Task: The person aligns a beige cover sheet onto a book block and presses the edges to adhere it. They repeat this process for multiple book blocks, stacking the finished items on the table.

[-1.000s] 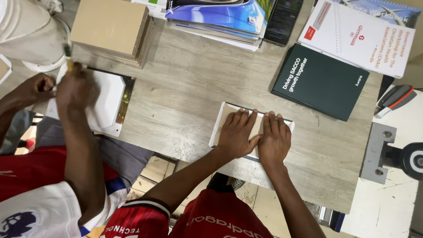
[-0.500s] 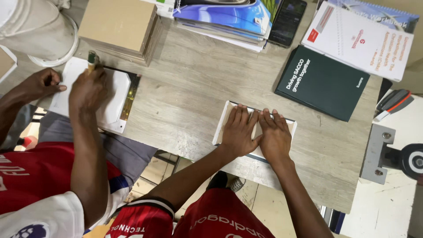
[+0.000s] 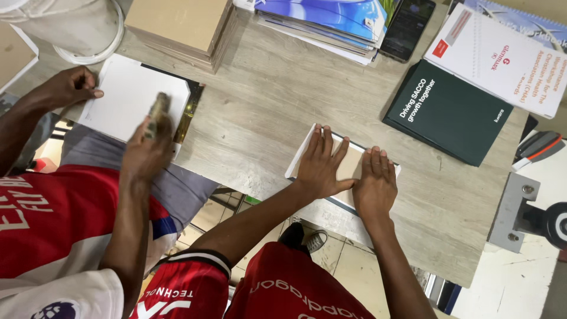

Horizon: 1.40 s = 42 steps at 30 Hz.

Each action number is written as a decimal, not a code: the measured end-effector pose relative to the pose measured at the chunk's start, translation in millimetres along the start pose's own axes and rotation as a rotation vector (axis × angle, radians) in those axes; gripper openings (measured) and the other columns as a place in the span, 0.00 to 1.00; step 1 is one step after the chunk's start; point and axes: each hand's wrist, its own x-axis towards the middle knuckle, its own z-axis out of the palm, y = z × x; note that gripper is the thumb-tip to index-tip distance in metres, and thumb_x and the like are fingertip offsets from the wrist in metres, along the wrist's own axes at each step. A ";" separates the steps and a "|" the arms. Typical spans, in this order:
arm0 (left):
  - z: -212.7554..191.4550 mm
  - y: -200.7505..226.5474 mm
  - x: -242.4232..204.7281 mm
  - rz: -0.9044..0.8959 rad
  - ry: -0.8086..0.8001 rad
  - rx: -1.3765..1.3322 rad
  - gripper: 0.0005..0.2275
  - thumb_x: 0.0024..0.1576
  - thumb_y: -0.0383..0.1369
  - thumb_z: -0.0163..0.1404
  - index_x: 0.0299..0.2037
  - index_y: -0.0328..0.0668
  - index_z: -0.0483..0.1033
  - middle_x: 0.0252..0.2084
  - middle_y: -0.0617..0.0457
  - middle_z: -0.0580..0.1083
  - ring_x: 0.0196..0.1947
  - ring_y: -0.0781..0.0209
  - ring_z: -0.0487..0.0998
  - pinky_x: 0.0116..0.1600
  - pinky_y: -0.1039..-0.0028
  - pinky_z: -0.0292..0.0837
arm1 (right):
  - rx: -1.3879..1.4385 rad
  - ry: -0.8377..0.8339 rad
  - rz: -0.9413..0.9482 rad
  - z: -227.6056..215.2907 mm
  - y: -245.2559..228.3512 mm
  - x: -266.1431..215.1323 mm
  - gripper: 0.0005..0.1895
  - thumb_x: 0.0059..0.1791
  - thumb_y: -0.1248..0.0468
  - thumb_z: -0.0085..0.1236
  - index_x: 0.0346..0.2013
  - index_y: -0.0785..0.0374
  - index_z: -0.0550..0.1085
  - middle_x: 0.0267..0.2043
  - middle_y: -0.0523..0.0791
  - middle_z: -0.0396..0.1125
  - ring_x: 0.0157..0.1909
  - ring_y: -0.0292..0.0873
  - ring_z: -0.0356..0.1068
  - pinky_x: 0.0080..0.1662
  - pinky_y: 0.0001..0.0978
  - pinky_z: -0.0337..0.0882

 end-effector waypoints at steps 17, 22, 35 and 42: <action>-17.0 -3.9 10.7 -0.053 -0.228 -0.052 0.53 0.49 0.71 0.39 0.71 0.26 0.55 0.73 0.28 0.53 0.76 0.29 0.49 0.80 0.52 0.32 | 0.077 -0.175 -0.055 -42.1 -16.5 16.5 0.36 0.44 0.61 0.57 0.68 0.60 0.66 0.73 0.49 0.60 0.76 0.51 0.54 0.77 0.44 0.44; -14.0 -1.9 6.5 -0.037 -0.249 -0.091 0.54 0.50 0.75 0.33 0.69 0.25 0.56 0.74 0.25 0.52 0.77 0.31 0.48 0.80 0.54 0.30 | -0.003 -0.120 0.062 -26.0 0.5 -8.5 0.42 0.47 0.61 0.56 0.75 0.66 0.56 0.78 0.54 0.50 0.80 0.54 0.44 0.78 0.46 0.37; 21.4 5.3 -2.7 0.007 -0.078 -0.146 0.49 0.53 0.73 0.34 0.74 0.40 0.51 0.70 0.20 0.54 0.72 0.21 0.50 0.74 0.41 0.38 | 1.618 -0.548 1.106 -110.3 -60.6 -135.3 0.26 0.52 0.59 0.49 0.62 0.70 0.72 0.55 0.61 0.75 0.46 0.58 0.75 0.46 0.48 0.77; -3.6 55.9 -52.1 -0.038 0.131 -0.295 0.19 0.61 0.49 0.46 0.38 0.37 0.73 0.38 0.39 0.69 0.37 0.41 0.67 0.41 0.54 0.61 | 1.789 -0.327 1.276 -74.5 -57.9 -148.6 0.41 0.49 0.53 0.56 0.70 0.75 0.58 0.30 0.66 0.72 0.34 0.60 0.76 0.45 0.51 0.80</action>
